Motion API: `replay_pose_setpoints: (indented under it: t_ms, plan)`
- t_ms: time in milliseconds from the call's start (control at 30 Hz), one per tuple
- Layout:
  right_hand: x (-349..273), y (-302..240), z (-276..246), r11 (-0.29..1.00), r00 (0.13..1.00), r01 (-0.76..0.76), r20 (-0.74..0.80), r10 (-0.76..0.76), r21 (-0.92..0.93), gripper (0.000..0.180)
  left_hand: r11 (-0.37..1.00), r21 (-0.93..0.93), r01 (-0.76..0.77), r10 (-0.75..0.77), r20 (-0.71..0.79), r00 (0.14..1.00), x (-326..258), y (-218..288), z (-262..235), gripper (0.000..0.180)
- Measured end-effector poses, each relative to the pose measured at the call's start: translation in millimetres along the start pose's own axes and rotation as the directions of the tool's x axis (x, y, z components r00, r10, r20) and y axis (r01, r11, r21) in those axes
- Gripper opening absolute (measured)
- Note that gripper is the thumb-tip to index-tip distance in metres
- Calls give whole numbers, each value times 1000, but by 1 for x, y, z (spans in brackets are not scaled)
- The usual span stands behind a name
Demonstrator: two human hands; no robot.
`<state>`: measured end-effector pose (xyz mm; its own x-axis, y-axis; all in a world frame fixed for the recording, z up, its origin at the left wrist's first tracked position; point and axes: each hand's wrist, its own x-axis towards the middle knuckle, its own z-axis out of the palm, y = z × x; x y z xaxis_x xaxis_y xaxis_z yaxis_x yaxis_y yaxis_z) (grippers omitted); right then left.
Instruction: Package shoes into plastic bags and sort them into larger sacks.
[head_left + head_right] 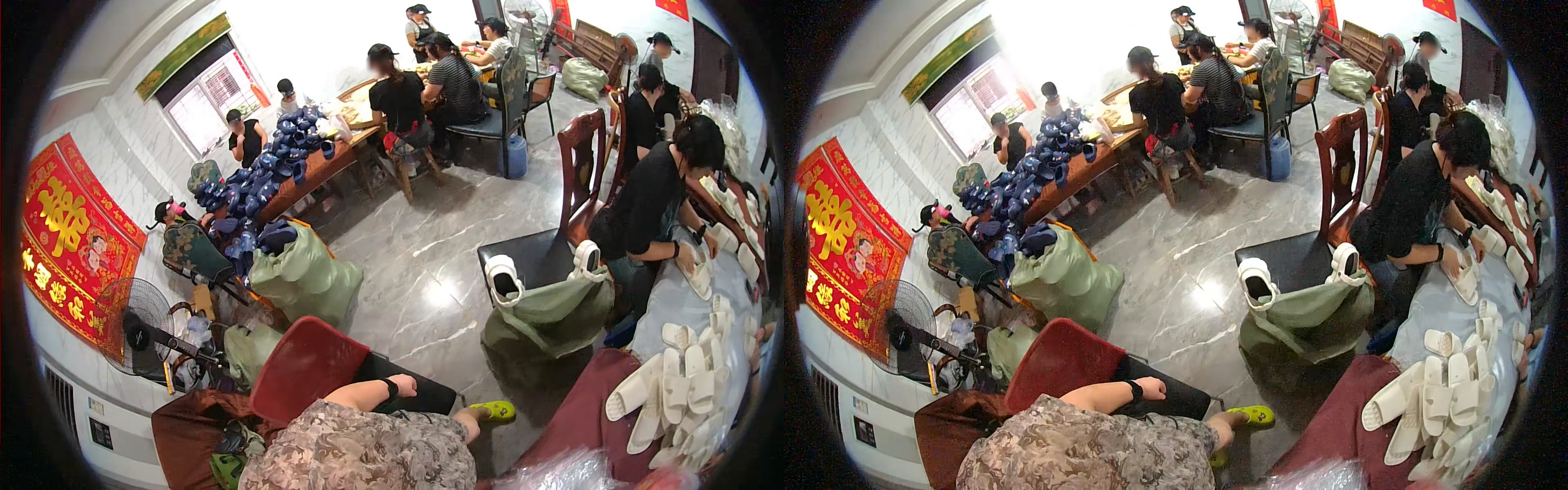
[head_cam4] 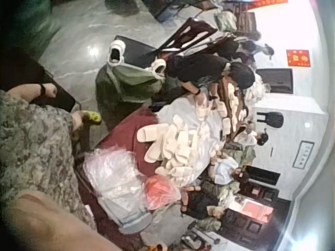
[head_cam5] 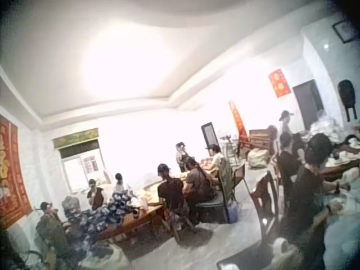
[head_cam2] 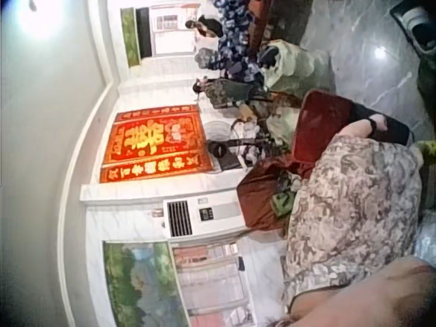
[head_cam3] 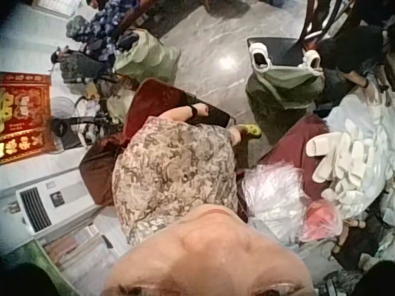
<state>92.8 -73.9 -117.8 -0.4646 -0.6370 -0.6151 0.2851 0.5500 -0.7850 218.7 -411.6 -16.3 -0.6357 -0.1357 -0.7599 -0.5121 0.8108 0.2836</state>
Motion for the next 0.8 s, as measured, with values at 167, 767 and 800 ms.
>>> replay_pose_setpoints:
  t_ms: [167, 767, 800]
  plan:
    - [-21, 33, 10, 1000, 997, -22, -71, 21, -12, 30, 999, 54, -4, 2, 42, 999, 9, 13, -3, 37]
    - [-205, 178, 261, 797, 688, -257, -475, 548, 547, 31, 896, 326, -300, 232, 232, 945, 129, 122, -20, 37]
    - [-220, 177, 298, 745, 641, -272, -464, 612, 609, 31, 889, 328, -319, 240, 259, 936, 132, 125, -25, 38]
